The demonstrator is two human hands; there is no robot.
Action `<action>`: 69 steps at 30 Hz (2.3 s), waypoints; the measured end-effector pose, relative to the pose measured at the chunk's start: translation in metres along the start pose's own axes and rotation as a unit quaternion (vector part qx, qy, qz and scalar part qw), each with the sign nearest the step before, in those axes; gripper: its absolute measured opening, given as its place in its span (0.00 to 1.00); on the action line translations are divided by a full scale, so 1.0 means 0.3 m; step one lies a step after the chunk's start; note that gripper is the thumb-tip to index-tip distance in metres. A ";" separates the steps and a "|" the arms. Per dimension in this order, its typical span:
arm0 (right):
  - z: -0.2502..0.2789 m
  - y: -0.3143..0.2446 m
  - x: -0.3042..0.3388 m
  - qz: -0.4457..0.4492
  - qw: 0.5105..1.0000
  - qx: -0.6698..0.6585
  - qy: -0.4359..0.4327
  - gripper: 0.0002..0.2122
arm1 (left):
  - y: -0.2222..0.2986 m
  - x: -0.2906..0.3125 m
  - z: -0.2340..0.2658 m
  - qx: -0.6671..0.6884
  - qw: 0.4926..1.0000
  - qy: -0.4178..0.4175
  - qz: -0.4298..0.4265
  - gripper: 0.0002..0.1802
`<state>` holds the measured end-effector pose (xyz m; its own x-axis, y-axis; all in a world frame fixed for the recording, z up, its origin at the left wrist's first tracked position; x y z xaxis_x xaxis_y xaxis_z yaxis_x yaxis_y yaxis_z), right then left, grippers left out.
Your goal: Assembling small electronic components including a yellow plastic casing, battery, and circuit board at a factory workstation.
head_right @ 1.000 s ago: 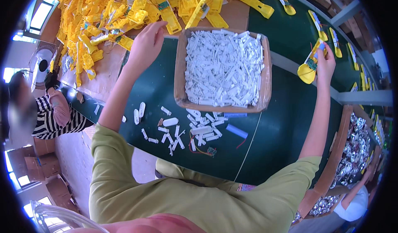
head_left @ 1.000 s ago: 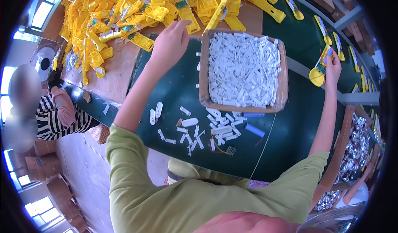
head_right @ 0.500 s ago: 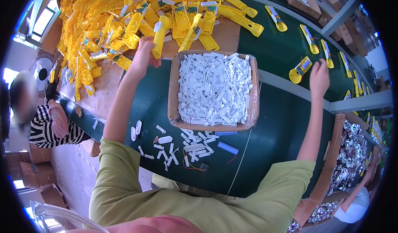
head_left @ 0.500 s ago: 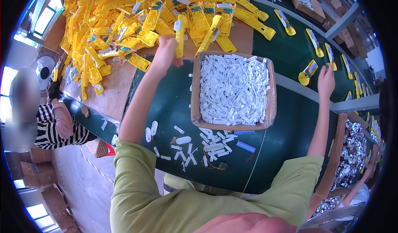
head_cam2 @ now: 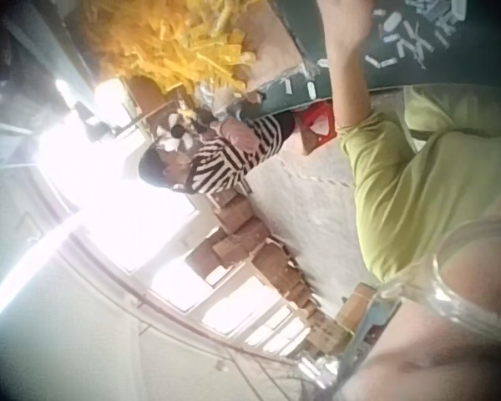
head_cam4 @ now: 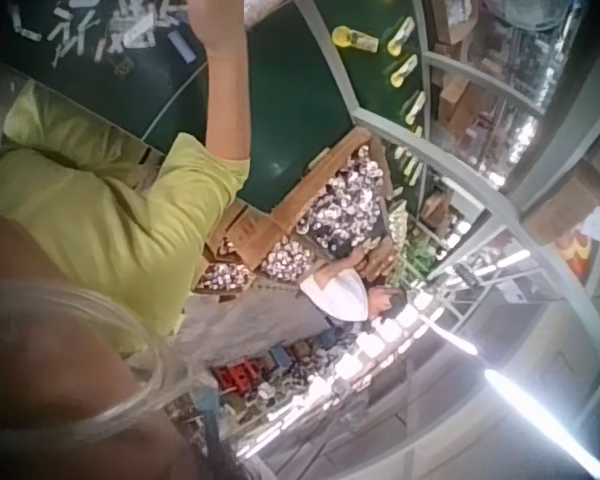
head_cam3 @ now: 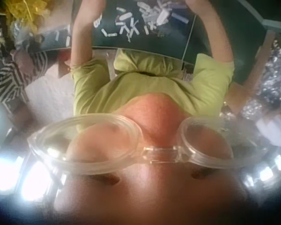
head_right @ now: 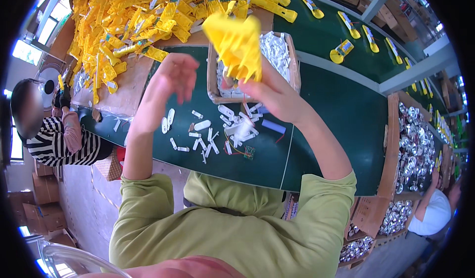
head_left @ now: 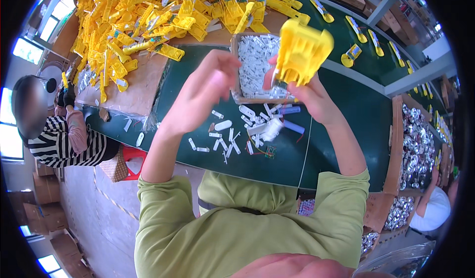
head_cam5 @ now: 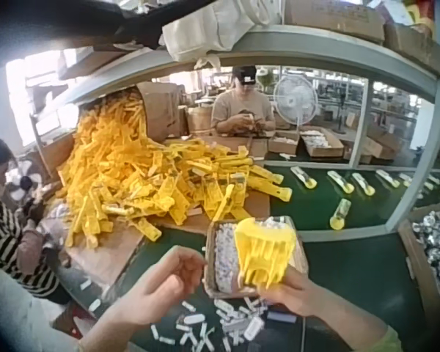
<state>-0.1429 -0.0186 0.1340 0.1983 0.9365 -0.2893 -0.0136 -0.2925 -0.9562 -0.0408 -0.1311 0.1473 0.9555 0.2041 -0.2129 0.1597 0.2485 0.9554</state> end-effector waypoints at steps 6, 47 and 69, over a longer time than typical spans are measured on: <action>-0.102 0.100 0.077 -0.090 0.975 -0.204 -0.006 0.27 | 0.022 -0.019 -0.194 0.098 0.989 -0.096 -0.059 0.27; 0.104 -0.020 0.129 0.026 0.936 -0.026 0.351 0.17 | -0.155 0.042 -0.258 0.009 0.992 0.097 -0.086 0.22; 0.072 0.130 0.299 0.022 0.923 -0.292 0.252 0.38 | -0.246 0.110 -0.381 0.279 0.953 -0.104 0.060 0.21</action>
<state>-0.1468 0.0581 0.0699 0.6421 0.7556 -0.1300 0.4681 -0.5206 -0.7140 -0.0495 -0.0345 0.0463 0.9944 -0.0067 -0.1059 0.0982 -0.3196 0.9424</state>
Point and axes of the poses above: each hand's wrist, its own x-axis away from the middle knuckle, its own z-axis out of the back of the hand, y = z × x, the point moved 9 cm from there along -x, towards the middle knuckle, and after that the axes turned 3 degrees about x, right-handed, at the moved point
